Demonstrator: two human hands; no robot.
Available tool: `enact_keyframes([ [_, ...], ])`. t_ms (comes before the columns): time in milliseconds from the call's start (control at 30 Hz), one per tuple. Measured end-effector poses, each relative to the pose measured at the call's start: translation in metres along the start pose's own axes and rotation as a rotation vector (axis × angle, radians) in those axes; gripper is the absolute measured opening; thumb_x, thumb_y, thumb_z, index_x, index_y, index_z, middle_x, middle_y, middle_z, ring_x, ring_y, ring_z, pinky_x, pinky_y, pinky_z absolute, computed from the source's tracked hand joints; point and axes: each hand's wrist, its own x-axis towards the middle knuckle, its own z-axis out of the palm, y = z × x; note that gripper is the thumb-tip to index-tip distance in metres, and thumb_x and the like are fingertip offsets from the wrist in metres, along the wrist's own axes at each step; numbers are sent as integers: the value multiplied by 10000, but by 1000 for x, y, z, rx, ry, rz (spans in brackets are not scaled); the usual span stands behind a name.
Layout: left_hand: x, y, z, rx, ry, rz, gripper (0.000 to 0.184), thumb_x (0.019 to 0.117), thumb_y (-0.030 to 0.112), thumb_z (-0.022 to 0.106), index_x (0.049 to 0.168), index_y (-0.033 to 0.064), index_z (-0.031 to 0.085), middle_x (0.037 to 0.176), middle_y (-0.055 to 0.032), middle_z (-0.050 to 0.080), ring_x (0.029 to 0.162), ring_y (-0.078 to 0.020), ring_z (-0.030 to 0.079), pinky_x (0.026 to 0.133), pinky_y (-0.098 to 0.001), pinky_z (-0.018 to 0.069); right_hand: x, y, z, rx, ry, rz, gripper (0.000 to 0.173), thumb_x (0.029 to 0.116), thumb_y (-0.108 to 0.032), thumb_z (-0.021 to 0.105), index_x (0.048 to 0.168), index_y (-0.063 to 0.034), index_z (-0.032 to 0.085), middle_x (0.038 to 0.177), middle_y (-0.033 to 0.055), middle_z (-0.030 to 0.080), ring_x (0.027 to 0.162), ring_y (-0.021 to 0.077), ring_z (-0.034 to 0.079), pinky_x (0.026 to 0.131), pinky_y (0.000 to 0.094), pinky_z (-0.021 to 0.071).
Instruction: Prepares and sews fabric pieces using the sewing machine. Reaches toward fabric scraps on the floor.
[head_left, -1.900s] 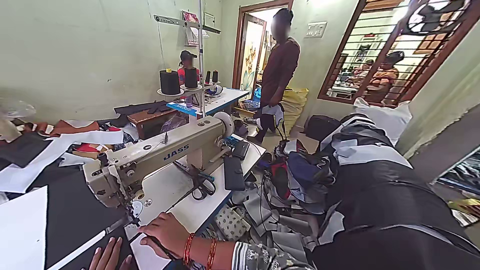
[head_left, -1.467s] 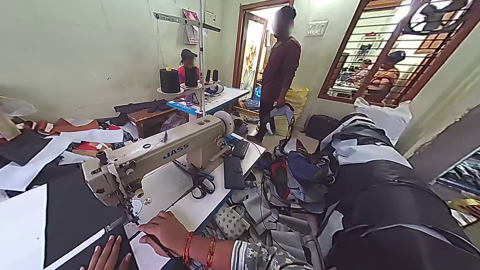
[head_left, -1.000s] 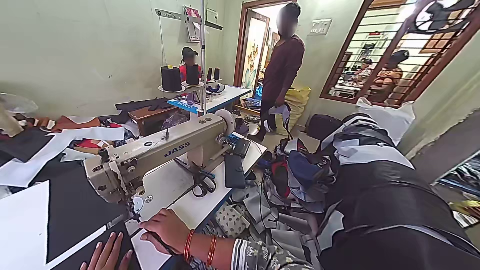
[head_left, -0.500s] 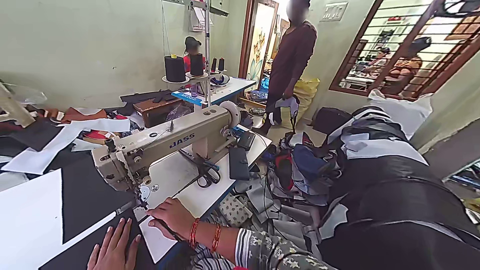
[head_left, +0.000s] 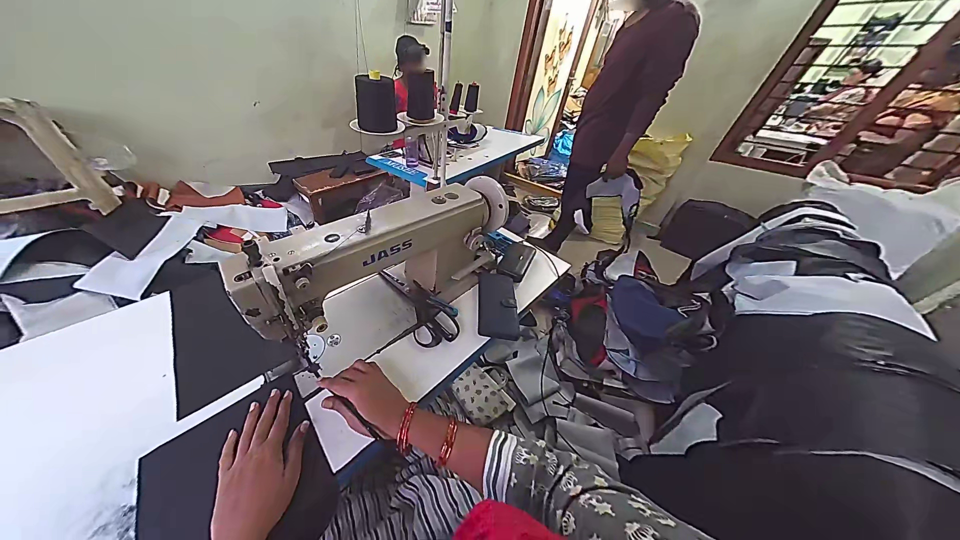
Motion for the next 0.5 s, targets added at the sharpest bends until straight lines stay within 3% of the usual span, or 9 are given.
enact_keyframes([
  [267, 3, 3, 0, 30, -3, -13, 682, 1040, 478, 305, 1468, 0, 538, 1551, -210, 485, 1456, -484, 401, 1151, -727, 235, 0, 2, 2, 6, 25, 4, 330, 1030, -191, 554, 1266, -20, 710, 1163, 183, 731, 1142, 389, 651, 986, 538, 479],
  [400, -1, 24, -12, 66, -119, -117, 590, 1066, 399, 426, 1510, 16, 487, 1586, -207, 437, 1491, -448, 360, 1185, -694, 221, -2, 0, 7, 49, 85, 11, 315, 1016, -122, 543, 1242, 15, 714, 1162, 189, 742, 1119, 378, 688, 1020, 534, 480],
  [500, 2, 41, -18, 44, -231, -195, 594, 1084, 399, 407, 1561, 45, 414, 1642, -160, 365, 1543, -388, 277, 1226, -649, 156, 0, 4, 6, 86, 94, 23, 327, 1018, -90, 506, 1244, 45, 700, 1139, 209, 742, 1076, 398, 695, 996, 545, 489],
])
